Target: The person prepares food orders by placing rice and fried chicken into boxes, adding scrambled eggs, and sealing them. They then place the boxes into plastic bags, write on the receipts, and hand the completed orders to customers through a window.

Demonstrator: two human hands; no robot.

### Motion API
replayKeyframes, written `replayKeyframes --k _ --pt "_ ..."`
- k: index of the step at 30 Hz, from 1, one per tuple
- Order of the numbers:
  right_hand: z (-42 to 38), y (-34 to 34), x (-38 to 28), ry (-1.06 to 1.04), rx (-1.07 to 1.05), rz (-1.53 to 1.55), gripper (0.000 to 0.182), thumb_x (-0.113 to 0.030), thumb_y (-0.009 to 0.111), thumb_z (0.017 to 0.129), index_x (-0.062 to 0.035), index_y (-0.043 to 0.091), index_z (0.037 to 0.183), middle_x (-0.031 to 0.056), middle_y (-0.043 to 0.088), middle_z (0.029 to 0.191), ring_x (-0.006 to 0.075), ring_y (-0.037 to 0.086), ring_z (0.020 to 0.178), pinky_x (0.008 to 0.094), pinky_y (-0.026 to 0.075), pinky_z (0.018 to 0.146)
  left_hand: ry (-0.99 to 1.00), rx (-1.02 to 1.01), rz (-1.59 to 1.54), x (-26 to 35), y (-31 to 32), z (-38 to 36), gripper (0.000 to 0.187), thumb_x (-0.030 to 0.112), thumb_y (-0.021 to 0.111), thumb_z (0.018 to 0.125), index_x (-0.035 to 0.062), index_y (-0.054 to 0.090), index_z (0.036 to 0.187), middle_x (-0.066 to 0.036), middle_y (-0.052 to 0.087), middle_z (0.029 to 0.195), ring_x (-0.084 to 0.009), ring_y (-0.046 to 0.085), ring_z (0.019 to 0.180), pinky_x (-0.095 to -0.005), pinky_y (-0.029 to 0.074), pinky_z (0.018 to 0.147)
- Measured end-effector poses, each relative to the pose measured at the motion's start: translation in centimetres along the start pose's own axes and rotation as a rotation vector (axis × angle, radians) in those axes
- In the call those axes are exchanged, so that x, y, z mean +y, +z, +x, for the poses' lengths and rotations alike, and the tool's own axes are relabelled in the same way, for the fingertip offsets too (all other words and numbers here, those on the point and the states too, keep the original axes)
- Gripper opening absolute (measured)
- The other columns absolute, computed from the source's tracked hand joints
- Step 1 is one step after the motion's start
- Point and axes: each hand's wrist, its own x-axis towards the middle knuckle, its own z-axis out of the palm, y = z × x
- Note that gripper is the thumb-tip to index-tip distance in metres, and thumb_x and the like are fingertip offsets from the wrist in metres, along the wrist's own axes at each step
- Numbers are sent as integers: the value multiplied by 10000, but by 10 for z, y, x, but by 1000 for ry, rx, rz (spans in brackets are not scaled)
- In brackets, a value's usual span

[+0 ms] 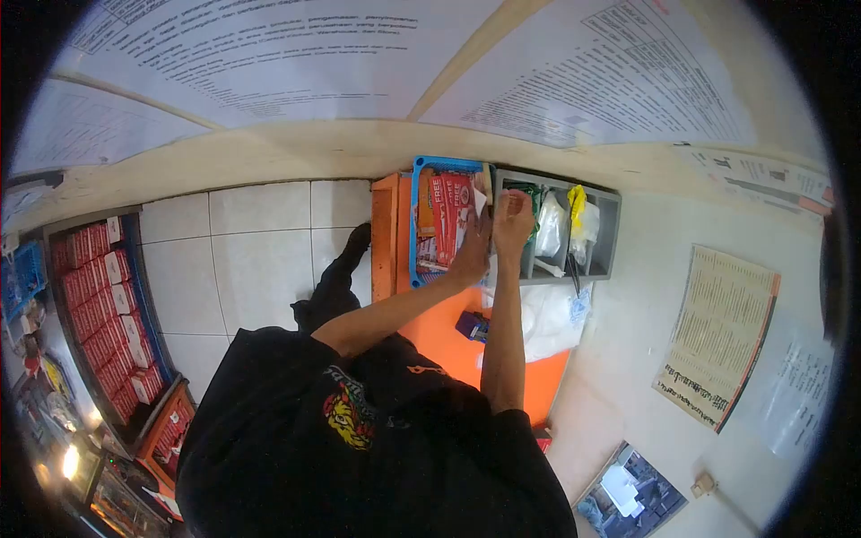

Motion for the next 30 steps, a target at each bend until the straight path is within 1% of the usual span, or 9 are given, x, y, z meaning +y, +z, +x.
replayKeyframes --k 2,6,12,16,19,23,26,28,30 --pt "0 9 -9 -92 78 18 254 -178 672 880 4 613 1047 124 685 788 214 670 698 318 516 646 -16 12 9 -1 6 -1 702 -14 541 831 43 265 1475 -229 284 1504 -432 236 1404 -479 334 1118" --pt "-16 74 17 -513 -491 -429 500 -267 751 764 -50 573 1177 153 636 1057 280 626 965 406 498 866 -16 -99 -79 -5 -1 -6 650 19 539 845 45 309 1453 -230 321 1476 -436 268 1382 -483 346 1105" --pt "-20 135 61 -490 -490 -997 946 -272 823 585 -93 376 1400 198 389 1351 431 433 1206 532 371 1029 -20 -331 -139 -1 -19 -21 578 69 537 866 47 375 1421 -232 376 1434 -443 315 1349 -488 365 1085" --pt "-7 106 51 -491 -503 -814 846 -171 768 633 -79 392 1385 235 321 1405 466 401 1198 530 373 1036 -179 -658 -136 12 -43 -25 535 103 536 880 49 419 1399 -233 412 1406 -447 347 1326 -491 377 1071" --pt "-9 108 65 -524 -421 -774 669 -114 697 700 -82 479 1331 233 289 1449 479 371 1236 534 353 1061 378 -345 56 -20 -25 -40 436 225 523 915 60 523 1319 -235 495 1302 -433 428 1236 -487 382 1043" --pt "-12 92 56 -797 -312 -891 465 -109 625 769 -82 569 1230 233 339 1435 455 348 1297 558 302 1096 204 -321 -247 -44 -18 -52 405 231 585 902 122 586 1293 -149 587 1237 -352 509 1178 -467 389 1001" --pt "-12 97 61 -1070 -387 -1016 407 -255 637 806 -61 596 1162 215 396 1418 387 318 1356 560 244 1121 221 -425 -188 -34 -24 -50 436 254 511 930 81 519 1331 -232 489 1320 -435 414 1252 -513 310 1089" --pt "-12 97 55 -731 -838 -1128 571 -491 669 774 -43 598 1121 182 457 1354 330 349 1329 557 220 1110 150 -419 -188 -24 -26 -48 459 261 515 919 96 508 1347 -238 459 1363 -443 382 1283 -536 278 1103" --pt "-11 96 43 -694 -834 -1176 698 -577 685 716 -27 583 1134 166 468 1328 326 362 1306 547 220 1102 186 -401 -133 -47 -9 -53 471 275 526 913 110 508 1354 -243 446 1376 -449 362 1299 -541 266 1108"
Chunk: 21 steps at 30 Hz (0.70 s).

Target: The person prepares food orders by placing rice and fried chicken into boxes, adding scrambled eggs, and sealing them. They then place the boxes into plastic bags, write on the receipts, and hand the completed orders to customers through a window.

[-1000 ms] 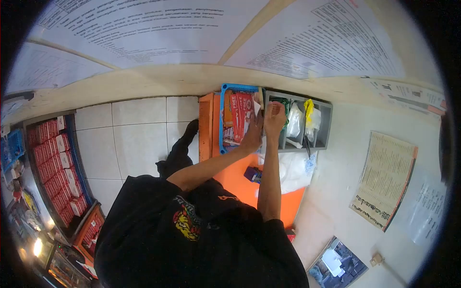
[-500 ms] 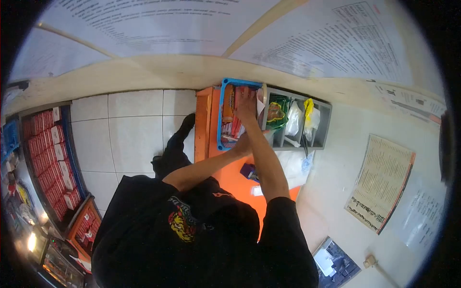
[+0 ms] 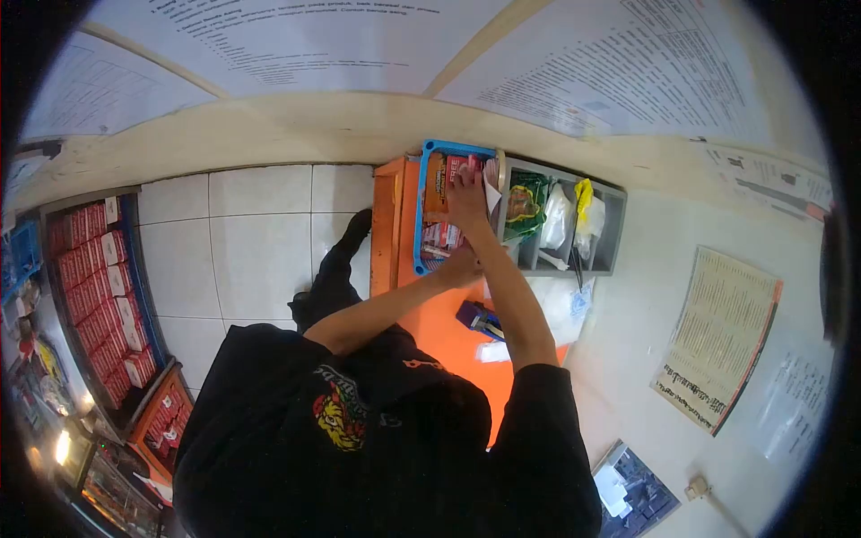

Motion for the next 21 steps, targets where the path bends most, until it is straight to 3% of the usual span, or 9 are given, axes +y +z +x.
replayKeyframes --k 2,4,8,10,11,13,16,20,21 --pt "0 2 1 32 -30 -27 825 -663 700 658 -11 568 1146 151 478 1303 322 375 1283 536 221 1093 23 18 64 -16 11 -1 485 290 536 906 124 508 1360 -249 434 1389 -455 342 1314 -546 254 1112" --pt "-2 4 3 90 241 37 947 -695 728 595 6 516 1195 138 487 1262 327 398 1241 547 227 1077 -9 72 17 -16 13 2 485 284 543 900 126 514 1358 -250 431 1393 -462 316 1334 -548 243 1117" --pt "-6 -10 -6 134 98 20 1007 -672 764 565 11 462 1241 156 478 1285 342 379 1272 542 225 1085 -10 33 34 -1 1 0 478 271 559 891 98 524 1335 -256 431 1386 -471 307 1334 -535 242 1121" --pt "-8 -14 -12 196 84 77 841 -542 750 687 -1 450 1257 198 461 1305 364 359 1313 530 230 1104 -78 21 -90 4 -3 -2 450 251 560 892 75 533 1306 -255 457 1356 -463 352 1305 -515 280 1104" --pt "-2 3 -11 190 82 75 841 -542 750 687 -1 450 1257 198 461 1305 364 359 1313 530 230 1104 -80 26 -92 2 -2 -2 450 251 560 892 75 533 1306 -255 457 1356 -463 352 1305 -515 280 1104" --pt "13 58 -6 210 407 -83 670 -346 708 780 -11 430 1289 240 444 1318 394 333 1348 518 221 1132 -1 109 -42 -4 4 -1 418 227 564 890 70 548 1277 -247 485 1324 -448 406 1262 -497 356 1053" --pt "-13 0 0 207 410 34 552 -193 661 805 -18 449 1284 233 447 1322 407 353 1335 513 233 1133 -56 79 -9 10 0 1 392 201 588 874 61 572 1239 -254 512 1286 -431 445 1230 -490 421 992" --pt "-26 -26 13 227 434 -37 477 -219 720 757 -30 579 1172 203 463 1316 377 393 1280 495 306 1057 -78 154 30 12 14 0 383 143 593 842 51 590 1214 -290 419 1380 -446 377 1310 -487 460 961" --pt "-30 -30 22 252 349 -33 443 -239 758 713 -41 631 1088 180 476 1293 357 408 1237 479 332 1003 -138 167 5 22 10 2 415 104 586 817 58 587 1230 -308 317 1436 -453 313 1354 -483 466 967"
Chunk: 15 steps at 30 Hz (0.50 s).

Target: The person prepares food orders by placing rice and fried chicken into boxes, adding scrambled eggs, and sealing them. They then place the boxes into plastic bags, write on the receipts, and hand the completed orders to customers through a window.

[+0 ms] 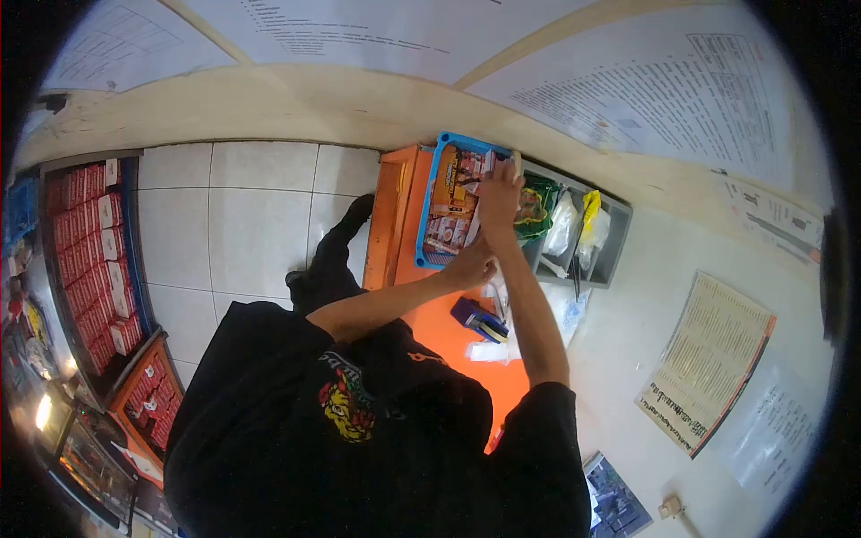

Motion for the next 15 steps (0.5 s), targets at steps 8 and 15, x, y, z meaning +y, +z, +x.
replayKeyframes --k 8,15 --pt "3 -22 20 -18 -51 111 449 -308 858 554 -85 721 919 122 515 1200 303 431 1152 439 358 915 25 27 108 28 -17 10 545 7 553 795 100 519 1330 -287 29 1547 -484 301 1368 -452 545 846" --pt "6 -2 16 45 -61 52 386 -238 800 572 -72 695 904 138 496 1179 323 430 1128 451 358 904 138 66 79 4 -31 -3 489 59 518 807 65 529 1296 -294 287 1469 -470 326 1350 -487 387 1042"
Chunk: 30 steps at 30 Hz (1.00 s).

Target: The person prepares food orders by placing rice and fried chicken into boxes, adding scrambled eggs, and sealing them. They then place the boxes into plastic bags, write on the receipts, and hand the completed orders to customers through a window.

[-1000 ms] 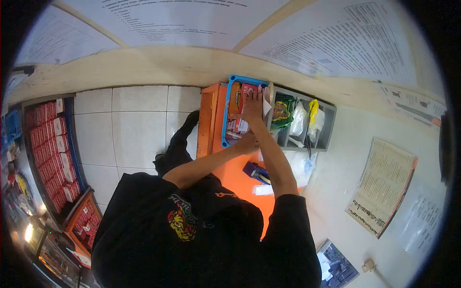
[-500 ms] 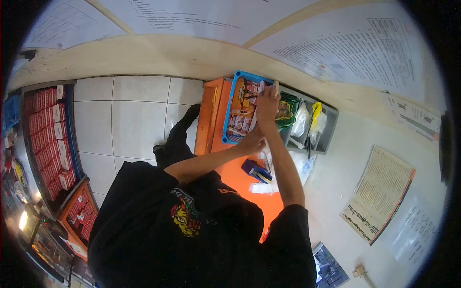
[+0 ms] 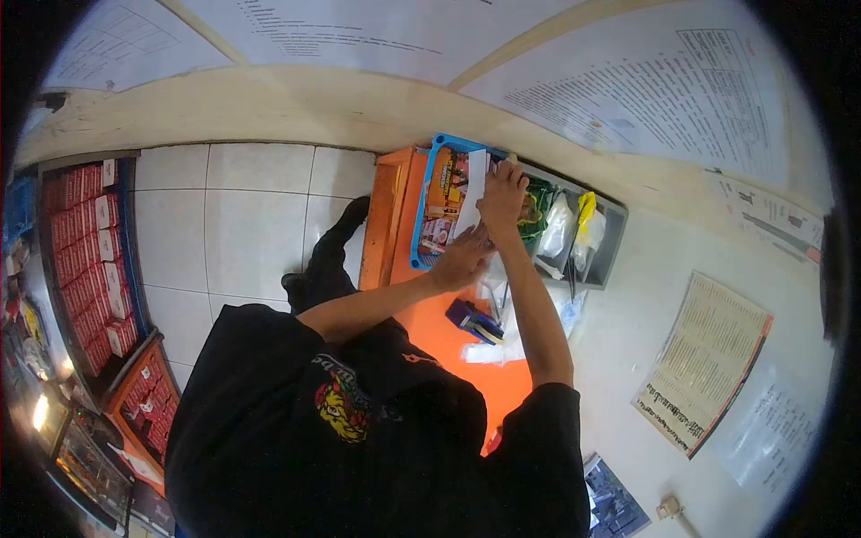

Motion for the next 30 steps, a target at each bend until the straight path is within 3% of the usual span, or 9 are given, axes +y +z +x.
replayKeyframes --k 2,5,8,10,20,23,26,28,30 --pt "-1 5 -1 18 3 -12 475 -248 820 499 -70 672 914 123 481 1164 326 433 1105 453 359 894 17 -33 -62 -13 -5 1 475 124 508 856 46 493 1324 -270 379 1438 -430 334 1363 -483 350 1065" --pt "-2 5 -2 -8 85 -42 574 -236 811 521 -59 633 1037 134 476 1146 336 437 1099 465 369 877 -213 505 -137 -33 14 26 542 37 491 800 53 449 1341 -165 534 1234 -359 535 1088 -406 447 946" --pt "-5 -6 -6 28 93 61 657 -231 793 548 -70 572 1146 141 479 1143 345 442 1099 473 380 858 -217 493 -865 -59 42 44 604 40 485 782 61 414 1382 -99 540 1182 -255 538 1109 -356 438 946" --pt "-5 -9 -4 36 38 83 668 -226 779 577 -82 542 1185 149 480 1167 351 444 1109 476 387 847 -675 392 -1408 -62 37 56 703 40 482 750 84 351 1439 -56 528 1198 -178 505 1130 -315 415 950" --pt "-5 -7 -3 21 71 75 457 -181 685 691 -39 584 1114 151 502 1188 348 440 1105 470 368 854 -697 468 -1302 -54 55 56 890 8 445 699 136 161 1533 -45 498 1218 -143 500 1059 -254 422 868" --pt "-5 5 -1 -3 89 59 580 -232 793 636 -83 568 1150 170 462 1255 373 431 1133 500 377 865 -708 349 -1244 -61 62 50 927 -18 430 688 147 122 1546 -54 456 1301 -148 489 1076 -248 431 844" --pt "-3 8 -3 19 56 30 566 -235 791 642 -86 575 1143 162 464 1252 369 427 1137 495 371 873 -633 420 -1341 -55 65 54 867 -9 433 761 165 112 1548 -62 432 1353 -166 488 1126 -266 444 873" --pt "-2 1 -3 33 -61 73 541 -228 780 654 -75 588 1135 156 458 1262 365 419 1138 487 363 873 -709 463 -1335 -42 68 54 567 481 309 1041 111 291 1470 -43 439 1389 -181 407 1277 -327 334 1072" --pt "-4 -12 -7 30 2 73 518 -226 774 659 -63 599 1118 151 476 1240 358 431 1138 492 355 904 -658 455 -1346 -40 64 53 551 341 364 1021 125 211 1503 -66 416 1402 -180 427 1261 -321 377 1028"
